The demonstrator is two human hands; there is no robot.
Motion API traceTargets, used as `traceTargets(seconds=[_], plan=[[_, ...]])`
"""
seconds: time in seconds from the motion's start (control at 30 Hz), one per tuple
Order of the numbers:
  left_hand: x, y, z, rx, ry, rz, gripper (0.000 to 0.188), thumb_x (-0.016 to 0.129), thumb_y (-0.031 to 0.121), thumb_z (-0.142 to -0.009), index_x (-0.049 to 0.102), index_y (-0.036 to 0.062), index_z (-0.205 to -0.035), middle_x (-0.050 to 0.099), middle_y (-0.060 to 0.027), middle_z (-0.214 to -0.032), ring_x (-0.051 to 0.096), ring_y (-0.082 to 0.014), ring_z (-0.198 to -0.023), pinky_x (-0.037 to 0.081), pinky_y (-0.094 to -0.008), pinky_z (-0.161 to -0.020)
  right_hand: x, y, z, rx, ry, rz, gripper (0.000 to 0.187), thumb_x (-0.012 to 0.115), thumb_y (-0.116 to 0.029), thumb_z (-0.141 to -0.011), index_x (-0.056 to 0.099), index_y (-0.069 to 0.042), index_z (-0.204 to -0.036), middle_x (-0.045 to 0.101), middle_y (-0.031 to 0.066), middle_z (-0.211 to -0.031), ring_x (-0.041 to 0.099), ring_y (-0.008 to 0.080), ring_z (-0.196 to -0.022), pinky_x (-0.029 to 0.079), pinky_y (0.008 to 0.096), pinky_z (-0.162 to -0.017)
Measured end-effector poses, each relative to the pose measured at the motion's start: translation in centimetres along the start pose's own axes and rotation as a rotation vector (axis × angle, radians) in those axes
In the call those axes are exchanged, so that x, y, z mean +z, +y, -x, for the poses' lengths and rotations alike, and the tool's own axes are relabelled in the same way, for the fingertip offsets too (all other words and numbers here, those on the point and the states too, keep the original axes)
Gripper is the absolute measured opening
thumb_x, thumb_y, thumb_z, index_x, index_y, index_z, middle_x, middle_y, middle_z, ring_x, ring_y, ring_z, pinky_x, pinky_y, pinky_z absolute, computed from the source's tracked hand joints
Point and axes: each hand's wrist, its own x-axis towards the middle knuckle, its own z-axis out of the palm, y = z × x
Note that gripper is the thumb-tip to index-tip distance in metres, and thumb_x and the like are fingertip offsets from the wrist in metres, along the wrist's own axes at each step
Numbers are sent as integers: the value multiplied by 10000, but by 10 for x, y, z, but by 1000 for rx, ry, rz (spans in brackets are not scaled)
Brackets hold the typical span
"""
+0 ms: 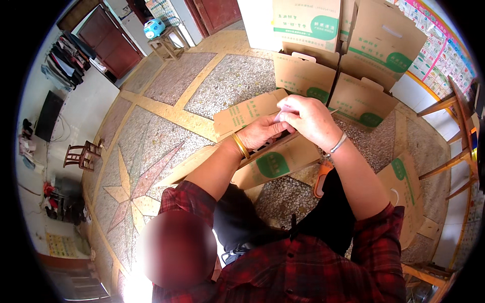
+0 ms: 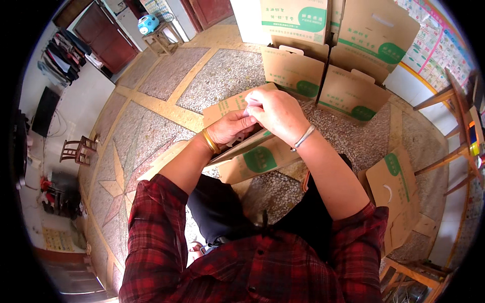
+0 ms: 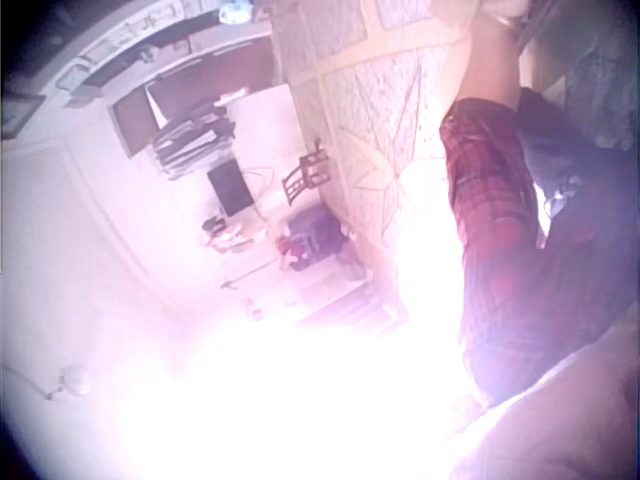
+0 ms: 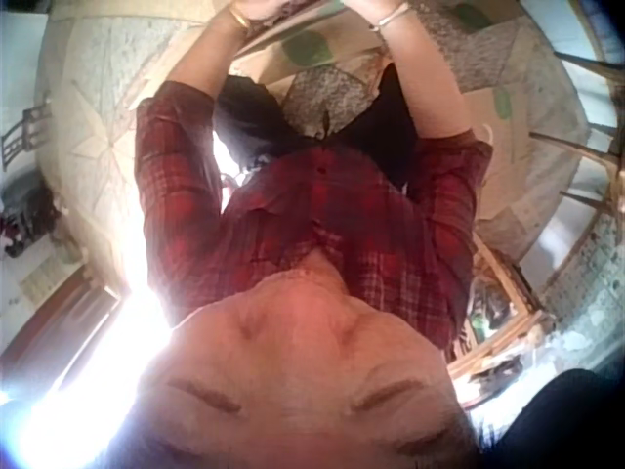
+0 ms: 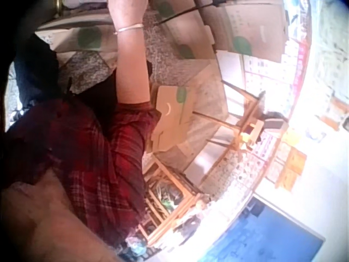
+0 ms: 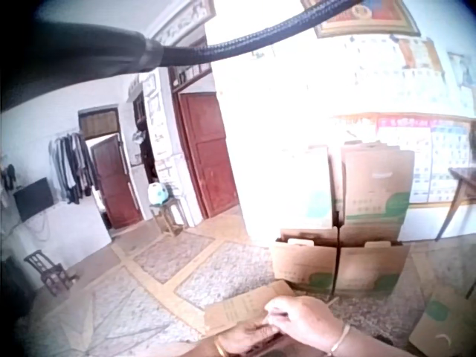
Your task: The person sits on the floor and assembles flat-packed cardboard boxes. They fold the flaps into shape and secure them using white plastic zip ties. The person handles multiple boxes one by one, picking up new flat pieces and fastening them.
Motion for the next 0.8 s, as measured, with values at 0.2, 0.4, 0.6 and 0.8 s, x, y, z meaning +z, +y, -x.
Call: traceTargets(seconds=[0.2, 0.4, 0.6, 0.8], plan=[[0, -1, -10, 18, 39, 237, 426, 412, 361, -916, 489, 47, -1193, 563, -24, -888, 340, -77, -607, 329, -193, -571, -4, 11, 8, 80, 352, -265, 202, 577, -13, -788, 544, 27, -983, 615, 126, -771, 630, 182, -658, 508, 264, -606], [4, 0, -11, 82, 39, 345, 416, 384, 344, -917, 516, 16, -1136, 579, -54, -881, 364, -81, -611, 347, -211, -578, -7, 3, 12, 85, 156, -37, 206, 499, -191, -856, 598, -12, -829, 579, 82, -630, 592, 186, -574, 440, 295, -520], [-5, 4, -2, 58, 12, 254, 422, 373, 361, -920, 533, 3, -1077, 590, -60, -897, 429, -90, -661, 392, -226, -644, 5, -4, 4, 107, 139, -203, 105, 545, -95, -822, 599, -15, -865, 607, 48, -637, 568, 112, -531, 446, 252, -485], [-31, -6, 6, 51, 69, 279, 406, 361, 299, -939, 471, -19, -1166, 575, -133, -1079, 508, -195, -1046, 377, -301, -903, -10, -15, 2, -135, 461, -1002, 131, 424, -129, -920, 458, -21, -985, 609, 172, -901, 607, 249, -874, 486, 356, -779]])
